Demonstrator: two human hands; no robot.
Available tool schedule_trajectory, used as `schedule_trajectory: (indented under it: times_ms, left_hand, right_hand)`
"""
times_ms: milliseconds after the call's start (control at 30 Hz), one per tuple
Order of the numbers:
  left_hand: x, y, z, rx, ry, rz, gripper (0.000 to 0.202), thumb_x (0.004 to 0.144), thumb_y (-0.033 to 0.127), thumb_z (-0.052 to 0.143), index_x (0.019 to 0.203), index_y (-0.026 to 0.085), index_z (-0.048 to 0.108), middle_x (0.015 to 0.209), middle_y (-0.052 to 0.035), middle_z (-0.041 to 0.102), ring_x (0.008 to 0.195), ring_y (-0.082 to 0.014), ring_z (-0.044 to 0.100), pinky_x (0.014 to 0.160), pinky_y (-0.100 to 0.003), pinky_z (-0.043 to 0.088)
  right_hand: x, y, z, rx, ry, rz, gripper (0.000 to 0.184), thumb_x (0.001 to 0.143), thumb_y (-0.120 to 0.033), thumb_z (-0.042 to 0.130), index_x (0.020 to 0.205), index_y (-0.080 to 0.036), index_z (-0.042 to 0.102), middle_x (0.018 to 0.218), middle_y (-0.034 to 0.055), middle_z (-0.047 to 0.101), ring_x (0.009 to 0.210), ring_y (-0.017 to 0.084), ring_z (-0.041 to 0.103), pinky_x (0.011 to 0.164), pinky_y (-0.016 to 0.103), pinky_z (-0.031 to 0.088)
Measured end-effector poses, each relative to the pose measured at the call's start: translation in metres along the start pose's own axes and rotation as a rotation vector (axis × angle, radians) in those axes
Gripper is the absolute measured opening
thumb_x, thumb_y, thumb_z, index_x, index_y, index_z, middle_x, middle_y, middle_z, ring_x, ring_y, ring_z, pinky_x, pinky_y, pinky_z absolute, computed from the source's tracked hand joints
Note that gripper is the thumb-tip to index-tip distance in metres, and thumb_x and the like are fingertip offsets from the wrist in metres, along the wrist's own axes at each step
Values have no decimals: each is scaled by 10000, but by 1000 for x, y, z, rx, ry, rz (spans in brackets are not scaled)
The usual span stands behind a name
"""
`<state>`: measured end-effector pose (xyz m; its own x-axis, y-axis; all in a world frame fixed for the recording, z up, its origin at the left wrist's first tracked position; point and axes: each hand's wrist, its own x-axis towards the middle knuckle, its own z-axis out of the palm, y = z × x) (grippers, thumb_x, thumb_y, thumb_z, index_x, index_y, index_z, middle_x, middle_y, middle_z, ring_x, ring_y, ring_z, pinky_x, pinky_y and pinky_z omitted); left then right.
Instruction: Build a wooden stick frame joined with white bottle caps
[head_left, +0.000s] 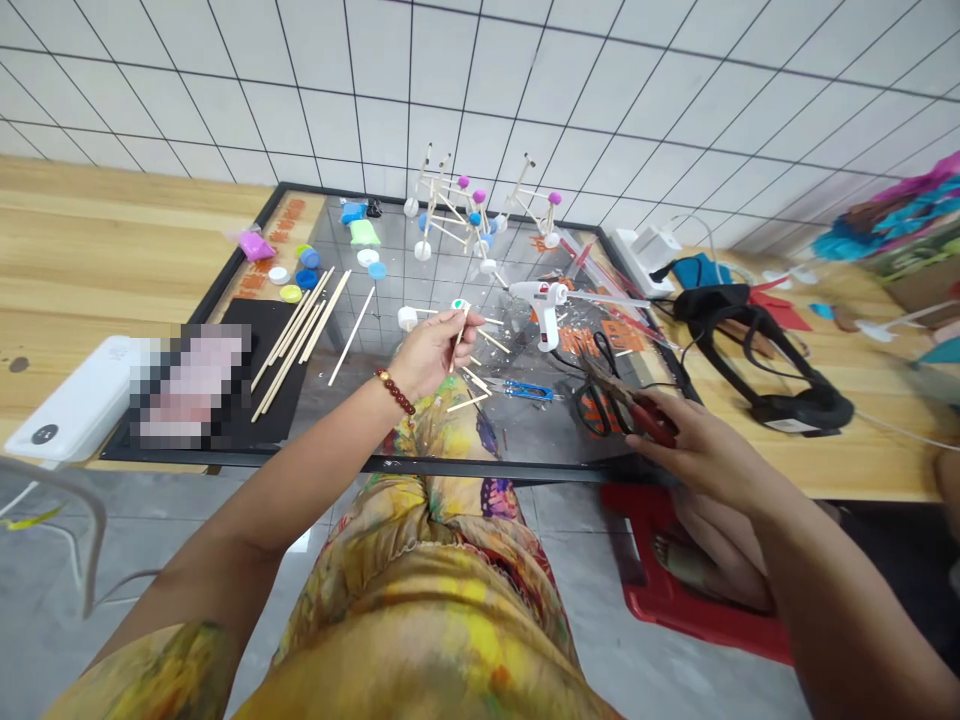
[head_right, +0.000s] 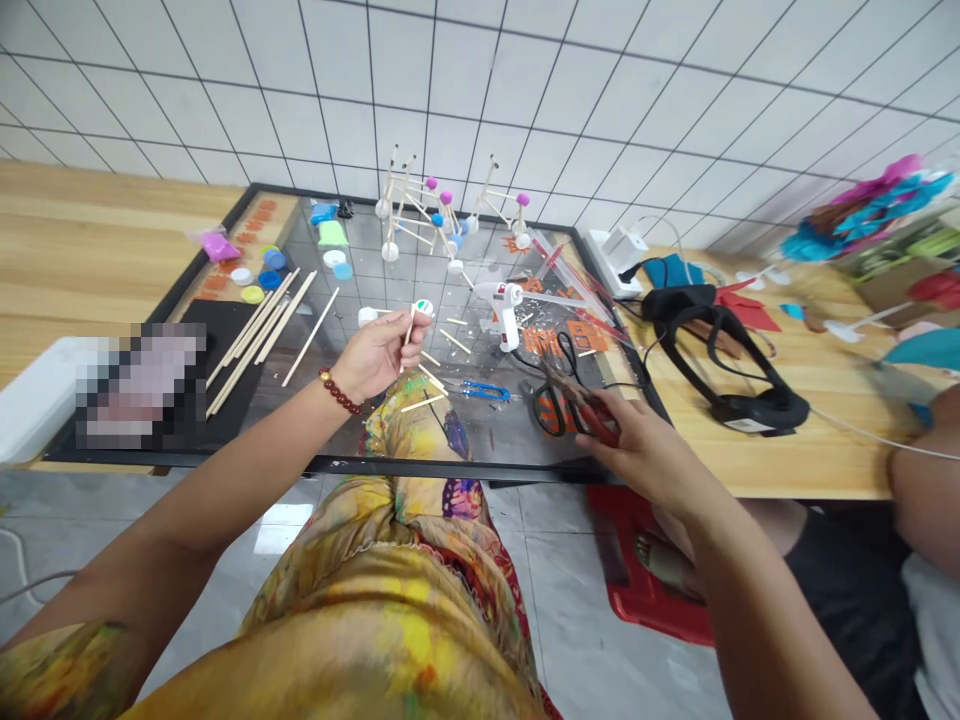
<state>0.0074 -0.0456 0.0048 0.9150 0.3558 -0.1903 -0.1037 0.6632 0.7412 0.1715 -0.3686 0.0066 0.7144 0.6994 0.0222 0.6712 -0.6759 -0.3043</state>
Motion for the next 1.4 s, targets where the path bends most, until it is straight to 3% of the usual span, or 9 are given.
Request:
schedule_trajectory:
  times_ms: [300,533,633,700,833,967,1067,1200,1400]
  left_hand:
    - [4,4,-8,-66,69,48,225,1027,112,494,873,108,658,622,38,521,418,-21,354,402,-139,226]
    - [6,4,-10,-40,79,57,195,1019,133,520,885,118,661,630,42,514,420,-19,339,397,-132,225]
    - [5,3,-10,-10,94,53,148,996,150,579,880,121,666,627,46,511,423,-17,330,401,-131,220]
    - [5,2,-10,21,93,61,146,990,142,584,876,119,672,624,45,515,423,-16,324,404,-133,213]
    - [6,-1,-10,100,96,84,118,962,163,653,857,118,681,615,49,527,423,-8,312,416,-132,208]
    - [6,-4,-11,170,95,101,121,928,193,718,841,114,691,609,47,539,431,-5,325,425,-131,212]
    - [7,-5,-11,198,74,118,116,936,155,680,832,106,695,603,39,543,432,-10,331,423,-140,212]
    - [8,-7,-11,232,69,113,119,931,156,688,825,105,701,602,38,536,435,-13,332,422,-146,219]
    - [10,-4,-12,247,110,105,138,945,205,696,837,119,695,593,44,527,414,-8,300,415,-155,170]
  right_hand:
    - [25,39,12,-61,15,271,378,847,-424,781,1131,-200,670,939,188,723,739,255,628,718,407,460]
    - [45,61,22,-263,126,229,420,776,-423,831,1085,-157,733,889,204,708,792,307,639,744,445,483]
    - [41,36,26,-288,355,86,389,798,-430,805,1085,-174,750,1127,261,711,1017,377,678,861,506,517]
    - [38,3,34,-124,461,-115,306,910,-381,692,1143,-188,738,1199,227,707,1091,329,695,930,449,551]
    - [45,-65,55,-37,163,-495,344,954,-398,654,1199,-165,719,1246,194,710,1141,322,689,1027,463,556]
    - [63,-88,62,-138,-57,-481,169,936,-299,621,964,-155,706,1110,177,722,1011,305,701,915,419,571]
    - [68,-90,51,-167,-108,-396,51,880,-221,606,902,-193,642,891,113,712,794,252,687,733,350,527]
    - [68,-110,36,-80,4,-257,171,888,-265,543,1042,-218,603,717,46,649,606,237,614,639,351,457]
    - [98,-153,59,312,251,-237,569,1004,-525,444,1431,-150,460,893,114,689,831,345,695,818,510,538]
